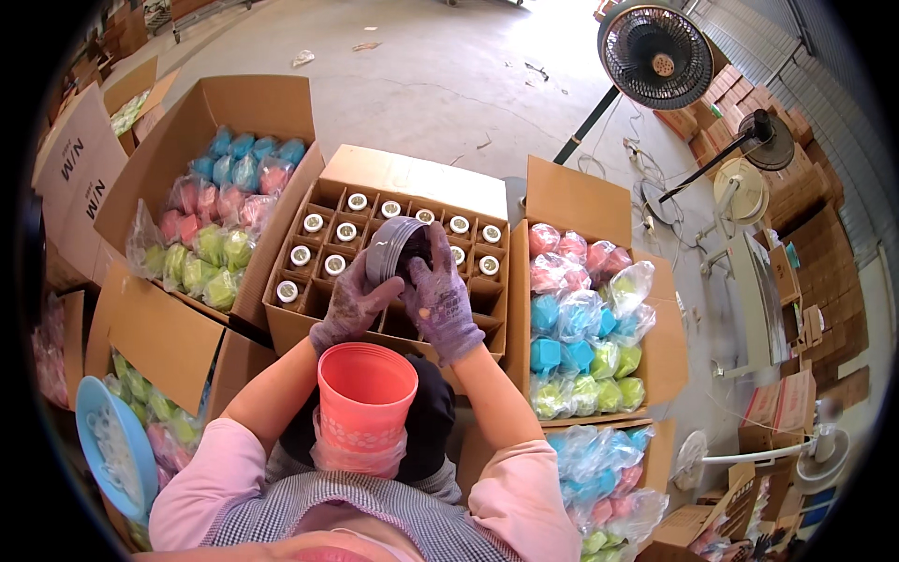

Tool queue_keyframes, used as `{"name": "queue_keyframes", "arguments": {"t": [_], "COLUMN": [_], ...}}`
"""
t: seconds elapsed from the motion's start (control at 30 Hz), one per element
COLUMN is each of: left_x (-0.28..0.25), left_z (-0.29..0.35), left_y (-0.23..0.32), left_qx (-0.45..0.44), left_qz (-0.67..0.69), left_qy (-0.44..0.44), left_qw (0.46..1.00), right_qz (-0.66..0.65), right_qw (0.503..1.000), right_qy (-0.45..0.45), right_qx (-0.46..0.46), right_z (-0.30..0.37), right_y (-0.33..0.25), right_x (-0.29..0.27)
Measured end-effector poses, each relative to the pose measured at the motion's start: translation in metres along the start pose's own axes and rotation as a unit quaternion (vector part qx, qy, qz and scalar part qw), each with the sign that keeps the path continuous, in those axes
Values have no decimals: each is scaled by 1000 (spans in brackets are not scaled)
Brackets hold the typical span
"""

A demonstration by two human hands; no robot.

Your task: The person assembles water bottles by inserting small white components into the bottle lids and screwing them onto the bottles. They handle multiple bottles of different colors, placing the finished ones into a cardboard box.

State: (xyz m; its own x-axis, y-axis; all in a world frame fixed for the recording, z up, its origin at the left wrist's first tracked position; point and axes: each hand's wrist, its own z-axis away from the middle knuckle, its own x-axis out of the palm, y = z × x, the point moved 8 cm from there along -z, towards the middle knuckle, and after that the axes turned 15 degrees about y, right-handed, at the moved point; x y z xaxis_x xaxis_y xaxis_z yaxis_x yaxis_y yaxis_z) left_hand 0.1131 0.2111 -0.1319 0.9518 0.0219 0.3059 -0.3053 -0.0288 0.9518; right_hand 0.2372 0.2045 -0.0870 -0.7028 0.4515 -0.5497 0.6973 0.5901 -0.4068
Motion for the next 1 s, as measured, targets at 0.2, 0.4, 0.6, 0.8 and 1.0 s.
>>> {"name": "queue_keyframes", "arguments": {"t": [0.2,0.4,0.6,0.8,1.0], "left_x": [2,-4,-3,-6,-2], "left_z": [4,0,1,-1,2], "left_y": [10,1,1,3,0], "left_qx": [43,12,10,26,3], "left_qz": [-46,-21,-21,-6,-51], "left_qy": [3,0,-11,-20,-16], "left_qw": [998,1000,1000,999,999], "right_qz": [55,-79,-157,22,-120], "right_qw": [998,990,978,971,971], "right_qy": [10,-63,-92,-182,-191], "right_qx": [7,96,105,-153,-74], "right_z": [0,-8,-16,-3,0], "right_y": [-8,3,-2,-14,6], "right_x": [-5,5,9,17,11]}}
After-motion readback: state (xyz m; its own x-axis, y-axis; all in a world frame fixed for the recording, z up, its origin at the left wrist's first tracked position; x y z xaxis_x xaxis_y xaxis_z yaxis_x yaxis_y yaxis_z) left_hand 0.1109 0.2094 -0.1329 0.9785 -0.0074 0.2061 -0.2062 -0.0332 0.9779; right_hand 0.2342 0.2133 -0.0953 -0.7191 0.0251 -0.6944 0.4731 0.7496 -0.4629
